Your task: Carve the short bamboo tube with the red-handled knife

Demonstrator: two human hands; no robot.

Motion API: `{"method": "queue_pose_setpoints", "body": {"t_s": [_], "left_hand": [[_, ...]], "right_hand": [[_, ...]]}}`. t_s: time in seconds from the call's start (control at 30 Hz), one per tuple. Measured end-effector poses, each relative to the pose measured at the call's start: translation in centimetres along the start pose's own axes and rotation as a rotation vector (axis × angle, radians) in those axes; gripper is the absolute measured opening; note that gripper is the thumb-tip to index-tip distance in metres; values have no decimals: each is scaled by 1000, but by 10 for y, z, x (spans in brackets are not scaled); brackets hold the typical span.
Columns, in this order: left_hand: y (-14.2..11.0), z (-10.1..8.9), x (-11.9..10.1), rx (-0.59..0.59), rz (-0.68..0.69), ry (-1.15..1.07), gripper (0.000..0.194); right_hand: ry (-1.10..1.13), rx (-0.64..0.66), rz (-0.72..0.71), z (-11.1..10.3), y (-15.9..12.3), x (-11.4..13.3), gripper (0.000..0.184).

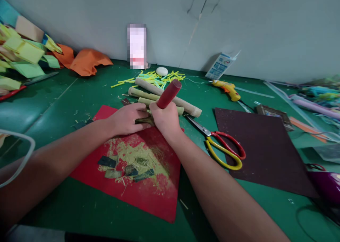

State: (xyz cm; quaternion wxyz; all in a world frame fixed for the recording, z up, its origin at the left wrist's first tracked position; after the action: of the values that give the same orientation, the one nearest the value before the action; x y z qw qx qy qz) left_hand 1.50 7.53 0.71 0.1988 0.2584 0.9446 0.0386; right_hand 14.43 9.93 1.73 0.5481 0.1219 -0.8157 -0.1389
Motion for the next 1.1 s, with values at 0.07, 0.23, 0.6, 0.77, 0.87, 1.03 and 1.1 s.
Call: {"method": "queue_pose_setpoints", "body": {"t_s": [0.07,0.23,0.6,0.77,0.87,1.03,1.1], "left_hand": [[0,0,0,-1,-2,-5,27],[-1,1,1,-3,9,-46,25],[-1,-1,-2,0,4,13,28],[-1,-1,-1,6,-2,-12,25],[-1,0,-1,-1,20,-24,25],[-1,0,-1,20,17,-31,29],[0,0,-1,27,5,-2,30]], "right_hand": [[-11,5,7,1,0,0,23],[-40,-23,12,0,-1,2,23],[39,-28,0,-3,-4,5,24],[-34,9,17,-1,-2,2,22],[-45,7,41,-1,-2,4,23],[19,64,62,0,-5,6,25],[60,8,32,-2,-4,6,25]]}}
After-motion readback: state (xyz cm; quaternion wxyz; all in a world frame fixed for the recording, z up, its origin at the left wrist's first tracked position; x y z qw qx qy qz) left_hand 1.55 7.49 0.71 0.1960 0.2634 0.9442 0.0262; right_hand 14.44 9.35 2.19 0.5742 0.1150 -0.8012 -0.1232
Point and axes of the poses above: each hand's wrist, its own y-axis towards the middle knuckle, its own z-axis out of the palm, x = y × z, the point moved 6 cm from there along y, towards the middle knuckle, and after that the axes turned 11 degrees about -z, right-handed, at the moved point
